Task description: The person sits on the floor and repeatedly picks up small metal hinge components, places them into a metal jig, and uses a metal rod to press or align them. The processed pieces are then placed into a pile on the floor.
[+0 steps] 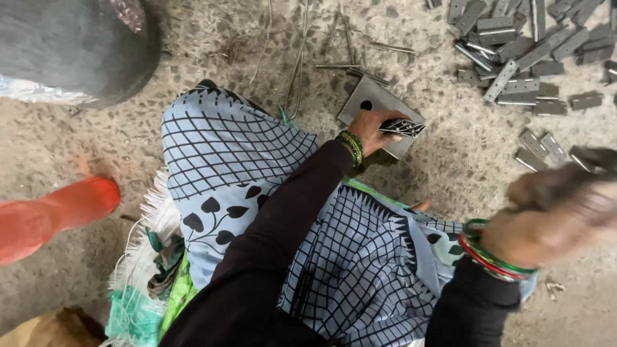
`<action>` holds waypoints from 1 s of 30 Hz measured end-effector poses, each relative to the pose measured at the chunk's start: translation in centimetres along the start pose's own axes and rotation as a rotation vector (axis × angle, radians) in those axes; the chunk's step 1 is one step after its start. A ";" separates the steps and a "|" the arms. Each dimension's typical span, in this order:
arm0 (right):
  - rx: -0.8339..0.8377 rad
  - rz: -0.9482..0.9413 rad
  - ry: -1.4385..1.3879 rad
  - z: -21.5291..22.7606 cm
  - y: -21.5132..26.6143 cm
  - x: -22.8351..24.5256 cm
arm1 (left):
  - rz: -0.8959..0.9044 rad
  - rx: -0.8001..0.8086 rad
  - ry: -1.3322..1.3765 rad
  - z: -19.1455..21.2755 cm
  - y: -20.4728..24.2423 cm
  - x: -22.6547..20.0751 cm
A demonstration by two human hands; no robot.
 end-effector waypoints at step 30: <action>0.539 -0.635 0.706 -10.5 7.2 -11.2 | 0.051 -0.026 -0.133 -2.0 -1.1 3.3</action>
Point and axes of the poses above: each hand's wrist, its own y-axis away from the middle knuckle, its own z-axis out of the back of the hand, x = y × z, the point moved 1 cm from there along -y, towards the middle knuckle, and after that the axes turned 14 degrees about x, right-handed, at the moved point
